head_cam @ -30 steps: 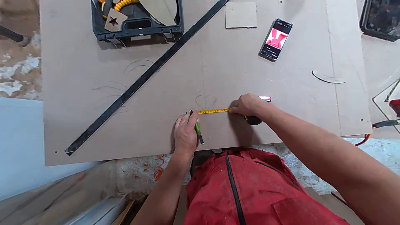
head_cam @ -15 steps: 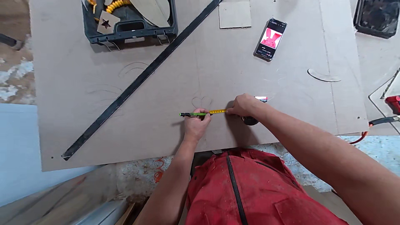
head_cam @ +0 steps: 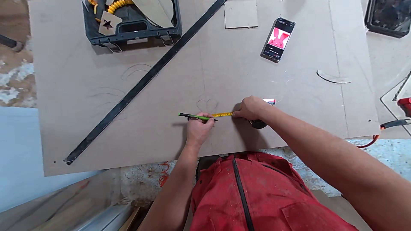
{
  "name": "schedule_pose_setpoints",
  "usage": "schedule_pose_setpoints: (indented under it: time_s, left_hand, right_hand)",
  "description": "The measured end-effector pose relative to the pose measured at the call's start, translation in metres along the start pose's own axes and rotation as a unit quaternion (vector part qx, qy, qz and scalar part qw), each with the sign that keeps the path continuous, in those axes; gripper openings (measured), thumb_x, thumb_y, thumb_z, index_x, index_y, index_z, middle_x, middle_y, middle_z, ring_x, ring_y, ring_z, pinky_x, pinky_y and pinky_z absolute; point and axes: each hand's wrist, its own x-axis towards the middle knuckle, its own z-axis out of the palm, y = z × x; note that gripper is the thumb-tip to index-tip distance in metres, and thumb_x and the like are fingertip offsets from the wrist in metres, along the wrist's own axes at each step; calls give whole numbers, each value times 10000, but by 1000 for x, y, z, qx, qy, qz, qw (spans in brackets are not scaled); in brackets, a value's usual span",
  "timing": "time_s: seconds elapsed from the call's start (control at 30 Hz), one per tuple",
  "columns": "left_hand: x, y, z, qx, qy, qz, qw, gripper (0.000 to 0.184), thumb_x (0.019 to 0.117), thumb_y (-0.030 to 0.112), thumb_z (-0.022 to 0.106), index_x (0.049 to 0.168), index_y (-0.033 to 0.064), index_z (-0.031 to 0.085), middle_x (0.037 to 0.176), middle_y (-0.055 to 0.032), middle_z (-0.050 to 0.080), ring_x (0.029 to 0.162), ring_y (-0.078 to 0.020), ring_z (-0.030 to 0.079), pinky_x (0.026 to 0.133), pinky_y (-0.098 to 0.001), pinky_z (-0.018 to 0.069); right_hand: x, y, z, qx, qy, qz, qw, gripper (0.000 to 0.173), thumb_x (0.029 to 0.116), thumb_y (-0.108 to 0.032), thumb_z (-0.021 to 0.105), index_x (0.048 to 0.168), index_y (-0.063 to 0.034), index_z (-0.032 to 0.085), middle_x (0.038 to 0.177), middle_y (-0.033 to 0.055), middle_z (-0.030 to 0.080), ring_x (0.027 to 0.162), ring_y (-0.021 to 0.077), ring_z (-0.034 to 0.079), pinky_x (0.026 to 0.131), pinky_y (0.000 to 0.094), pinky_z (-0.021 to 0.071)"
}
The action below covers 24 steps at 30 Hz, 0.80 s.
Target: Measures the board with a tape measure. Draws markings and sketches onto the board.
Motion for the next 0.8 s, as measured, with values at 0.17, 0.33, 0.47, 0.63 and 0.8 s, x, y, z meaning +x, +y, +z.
schedule_pose_setpoints:
  time_s: [0.17,0.33,0.47,0.63,0.8]
  left_hand:
    - [-48,-26,-28,-69,-2,-24,997,94,986,84,642,1022,34,712,760,-66,726,607,-145,658,555,-299,556]
    - [-74,-36,-41,-111,-13,-35,993,95,980,61,639,986,33,729,742,-84,715,588,-148,636,543,-266,531]
    - [-62,-31,-48,-72,-46,-24,996,81,969,86,693,1017,76,757,830,-69,736,655,-159,661,595,-292,562]
    - [-25,-23,-57,-28,-118,-5,993,165,967,142,711,1119,112,766,990,-42,763,832,-163,709,755,-341,609]
    - [23,-11,-65,25,-215,23,976,213,982,175,608,1082,81,772,880,-66,759,744,-167,710,675,-340,608]
  right_hand:
    - [-25,37,25,156,129,-88,975,551,1074,-545,404,874,-144,725,773,42,692,770,241,678,730,543,520]
    - [-51,63,72,377,252,-49,890,501,1072,-519,447,857,-146,703,696,-11,677,642,145,650,629,441,542]
    - [-61,65,86,391,279,-6,877,541,1069,-558,417,832,-172,714,691,-30,686,645,135,657,621,443,535]
    - [-60,52,89,376,325,65,865,462,1029,-600,487,1052,-203,723,809,-5,706,744,166,685,688,494,560]
    - [-72,38,112,361,447,70,816,481,1040,-524,520,1333,-169,657,1203,34,699,1069,155,680,937,430,571]
